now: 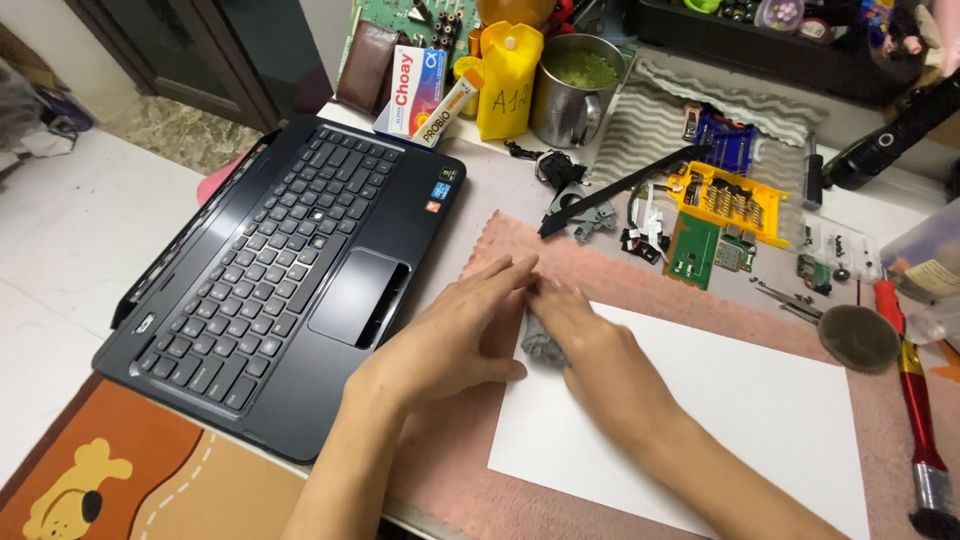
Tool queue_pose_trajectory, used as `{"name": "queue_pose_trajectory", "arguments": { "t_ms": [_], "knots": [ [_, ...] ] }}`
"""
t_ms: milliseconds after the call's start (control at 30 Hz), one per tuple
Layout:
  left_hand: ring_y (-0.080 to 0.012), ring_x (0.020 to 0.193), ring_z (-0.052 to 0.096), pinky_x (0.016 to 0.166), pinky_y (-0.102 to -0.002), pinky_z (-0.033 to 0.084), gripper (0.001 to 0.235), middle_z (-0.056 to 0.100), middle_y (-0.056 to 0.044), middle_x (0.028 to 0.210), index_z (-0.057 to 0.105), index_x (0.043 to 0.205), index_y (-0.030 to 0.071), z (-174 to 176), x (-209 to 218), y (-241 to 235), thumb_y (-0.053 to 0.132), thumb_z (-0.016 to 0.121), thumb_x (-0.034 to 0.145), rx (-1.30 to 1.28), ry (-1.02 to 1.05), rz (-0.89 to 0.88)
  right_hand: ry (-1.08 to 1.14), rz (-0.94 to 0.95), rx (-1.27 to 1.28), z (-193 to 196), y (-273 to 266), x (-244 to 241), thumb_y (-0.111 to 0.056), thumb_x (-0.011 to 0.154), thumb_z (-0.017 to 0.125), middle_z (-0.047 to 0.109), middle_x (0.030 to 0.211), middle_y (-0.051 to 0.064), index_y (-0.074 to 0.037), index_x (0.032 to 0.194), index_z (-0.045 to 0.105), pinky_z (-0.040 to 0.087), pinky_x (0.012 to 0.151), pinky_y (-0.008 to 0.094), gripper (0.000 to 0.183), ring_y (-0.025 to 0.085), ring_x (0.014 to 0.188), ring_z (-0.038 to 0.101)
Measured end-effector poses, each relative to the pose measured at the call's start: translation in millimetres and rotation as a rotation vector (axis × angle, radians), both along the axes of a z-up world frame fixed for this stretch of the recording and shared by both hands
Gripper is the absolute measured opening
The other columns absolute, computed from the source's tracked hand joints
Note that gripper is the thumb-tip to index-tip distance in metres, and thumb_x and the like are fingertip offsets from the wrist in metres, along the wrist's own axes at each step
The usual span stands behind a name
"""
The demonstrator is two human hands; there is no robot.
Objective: The person cleans a white sheet of paper on a cluttered desk using a brush, a round sponge, a cloth, and a green scraper. They wipe the surface repeatedly with each tool in sequence.
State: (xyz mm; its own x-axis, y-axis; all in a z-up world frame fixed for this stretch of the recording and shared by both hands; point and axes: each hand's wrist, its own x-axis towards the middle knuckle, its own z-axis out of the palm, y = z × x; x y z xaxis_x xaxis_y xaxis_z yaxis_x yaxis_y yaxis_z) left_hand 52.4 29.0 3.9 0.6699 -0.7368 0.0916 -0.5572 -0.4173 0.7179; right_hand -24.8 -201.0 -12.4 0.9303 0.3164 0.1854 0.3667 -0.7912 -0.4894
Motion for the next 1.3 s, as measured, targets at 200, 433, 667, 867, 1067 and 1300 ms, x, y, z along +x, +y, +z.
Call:
{"name": "queue_pose_trajectory", "arguments": {
  "t_ms": [200, 433, 667, 867, 1067, 1300],
  "knots": [
    [-0.0435, 0.172, 0.029, 0.137, -0.051, 0.027, 0.112, 0.046, -0.026, 0.178, 0.037, 0.176, 0.004, -5, 5, 1, 0.018, 0.099, 0.084, 0.039, -0.001, -0.052, 0.045, 0.098, -0.009, -3, -4, -22, 0.029, 0.064, 0.055, 0.05, 0.179, 0.022, -0.007, 0.17, 0.055, 0.029, 0.138, 0.051, 0.112, 0.042, 0.166, 0.043],
    [-0.052, 0.174, 0.016, 0.136, -0.064, 0.021, 0.099, 0.037, -0.015, 0.187, 0.033, 0.178, 0.009, -13, 18, 3, 0.034, 0.083, 0.096, 0.287, -0.136, -0.238, -0.037, 0.188, -0.06, -11, -1, -38, 0.029, 0.061, 0.056, 0.044, 0.182, 0.025, 0.0, 0.17, 0.051, 0.026, 0.142, 0.049, 0.113, 0.038, 0.169, 0.041],
    [-0.0319, 0.179, -0.005, 0.141, -0.053, 0.0, 0.171, 0.01, -0.001, 0.195, 0.015, 0.184, 0.014, 28, 15, -9, 0.093, 0.092, 0.053, 0.644, -0.069, -0.291, -0.042, 0.11, 0.007, -7, -1, -32, 0.018, 0.074, 0.075, 0.057, 0.172, 0.025, -0.002, 0.161, 0.062, 0.031, 0.14, 0.049, 0.09, 0.038, 0.161, 0.054],
    [-0.0332, 0.18, -0.006, 0.141, -0.054, 0.004, 0.175, 0.004, 0.002, 0.196, 0.008, 0.185, 0.018, 40, 10, -24, 0.094, 0.1, 0.058, 0.863, -0.146, -0.285, -0.041, 0.185, -0.016, -10, 13, -72, 0.03, 0.067, 0.055, 0.051, 0.178, 0.025, 0.001, 0.167, 0.055, 0.028, 0.142, 0.05, 0.104, 0.04, 0.167, 0.044],
    [-0.0335, 0.179, 0.002, 0.14, -0.058, 0.011, 0.165, 0.009, 0.003, 0.196, 0.016, 0.185, 0.021, 21, 25, -20, 0.08, 0.108, 0.06, 0.831, -0.177, -0.334, -0.072, 0.285, 0.011, -14, 29, -116, 0.033, 0.057, 0.051, 0.047, 0.179, 0.03, 0.006, 0.169, 0.05, 0.028, 0.142, 0.052, 0.116, 0.043, 0.169, 0.044],
    [-0.0341, 0.178, 0.017, 0.134, -0.062, 0.023, 0.095, 0.035, 0.002, 0.189, 0.052, 0.162, 0.022, 28, 30, -20, 0.064, 0.09, 0.085, 0.648, -0.1, -0.266, 0.188, 0.475, 0.321, 8, 16, -124, -0.019, 0.088, 0.041, 0.064, 0.165, 0.027, 0.005, 0.158, 0.063, 0.04, 0.133, 0.053, 0.077, 0.043, 0.155, 0.06]
  ]
}}
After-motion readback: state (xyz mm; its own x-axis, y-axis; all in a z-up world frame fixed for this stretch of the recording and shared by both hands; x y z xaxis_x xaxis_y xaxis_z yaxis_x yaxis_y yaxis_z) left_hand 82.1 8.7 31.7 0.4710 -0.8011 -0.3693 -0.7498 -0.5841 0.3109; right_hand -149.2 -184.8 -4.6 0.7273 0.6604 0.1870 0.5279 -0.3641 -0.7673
